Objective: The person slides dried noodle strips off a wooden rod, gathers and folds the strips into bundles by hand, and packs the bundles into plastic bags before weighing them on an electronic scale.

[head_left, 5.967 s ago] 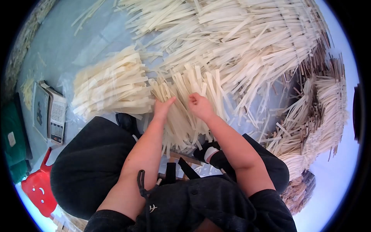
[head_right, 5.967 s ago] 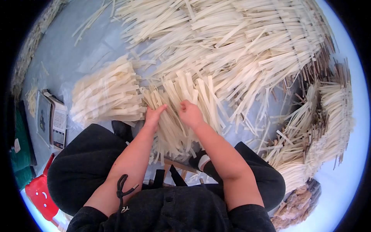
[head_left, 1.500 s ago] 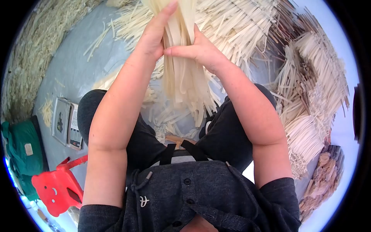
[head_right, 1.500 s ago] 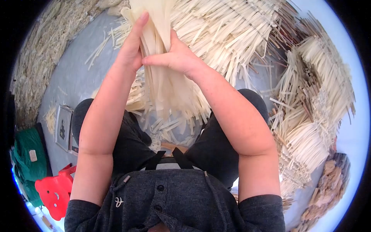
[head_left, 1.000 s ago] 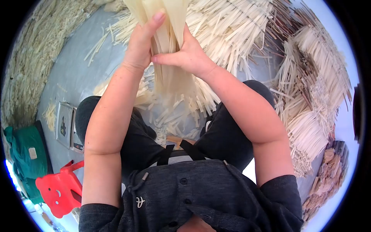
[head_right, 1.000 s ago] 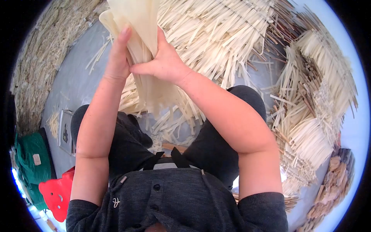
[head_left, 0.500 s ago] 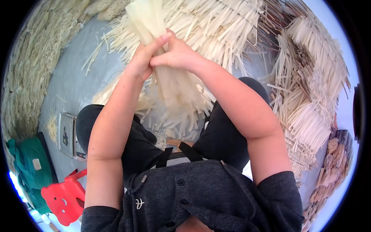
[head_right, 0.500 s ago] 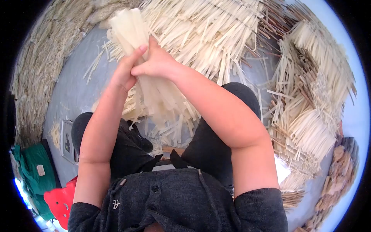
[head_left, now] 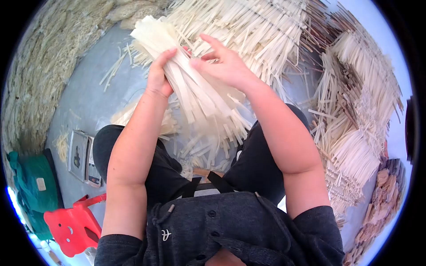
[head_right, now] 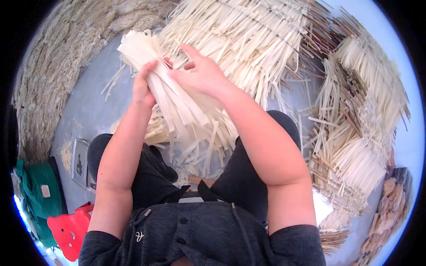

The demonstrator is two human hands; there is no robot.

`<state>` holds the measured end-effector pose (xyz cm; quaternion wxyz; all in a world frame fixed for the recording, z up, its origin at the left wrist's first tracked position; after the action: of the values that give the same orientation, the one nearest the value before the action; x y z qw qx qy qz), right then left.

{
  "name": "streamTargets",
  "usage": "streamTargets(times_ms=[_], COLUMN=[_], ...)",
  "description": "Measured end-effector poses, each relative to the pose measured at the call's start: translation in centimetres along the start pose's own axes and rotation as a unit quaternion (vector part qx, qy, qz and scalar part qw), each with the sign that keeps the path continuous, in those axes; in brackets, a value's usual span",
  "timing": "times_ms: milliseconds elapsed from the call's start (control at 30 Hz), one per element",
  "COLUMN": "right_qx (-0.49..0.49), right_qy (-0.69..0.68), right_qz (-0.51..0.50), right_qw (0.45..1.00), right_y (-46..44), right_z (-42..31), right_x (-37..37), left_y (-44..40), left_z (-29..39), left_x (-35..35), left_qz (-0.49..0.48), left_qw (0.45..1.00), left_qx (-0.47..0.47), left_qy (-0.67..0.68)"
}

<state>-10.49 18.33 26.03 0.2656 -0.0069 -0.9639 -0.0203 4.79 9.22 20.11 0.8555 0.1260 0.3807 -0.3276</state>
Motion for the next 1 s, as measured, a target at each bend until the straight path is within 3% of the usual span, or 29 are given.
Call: streamTargets(times_ms=[33,100,233,300,433,667,800,833,1000], right_qx=[0.004,0.096,0.086,0.062,0.072,0.028,-0.017,-0.038,-0.076], right_qy=[0.003,-0.113,-0.122,-0.025,0.103,0.052,0.130,0.181,0.175], right_qz=[-0.002,0.100,0.034,-0.021,-0.010,-0.020,0.026,0.044,0.056], right_qw=[1.000,0.984,0.988,0.998,0.992,0.998,0.991,0.982,0.980], right_y=[0.0,0.0,1.1,1.6,1.1,0.6,-0.1,-0.3,-0.4], right_z=[0.2,0.6,0.8,1.3,2.5,3.0,4.1,4.3,3.7], right_x=[0.4,2.1,2.1,0.9,-0.2,0.1,-1.0,-1.2,1.4], left_y=[-0.1,-0.3,0.1,0.1,-0.1,-0.4,0.8,1.0,1.4], left_z=[0.4,1.7,3.0,3.1,3.0,3.1,3.0,2.7,2.7], left_x=[0.2,0.9,1.4,1.8,2.2,2.3,-0.7,-1.3,-3.0], left_qz=[0.000,0.104,0.137,0.150,0.167,0.188,0.200,0.200,0.138], left_qw=[1.000,0.993,0.986,0.980,0.974,0.953,0.915,0.915,0.915], left_qx=[-0.005,-0.058,-0.090,-0.117,-0.144,-0.220,-0.313,-0.312,-0.313], left_qy=[0.001,0.013,-0.028,-0.064,-0.054,-0.092,-0.158,-0.158,-0.216])
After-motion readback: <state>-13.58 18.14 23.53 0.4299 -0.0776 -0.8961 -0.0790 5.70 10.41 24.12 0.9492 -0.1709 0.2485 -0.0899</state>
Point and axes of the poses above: each hand's wrist, its own y-axis away from the middle knuckle, its own x-axis out of the back of the hand, z = x × y, the point moved 3 cm from there along -y, towards the middle knuckle, and after that the axes turned 9 degrees about -z, right-handed, at the moved point
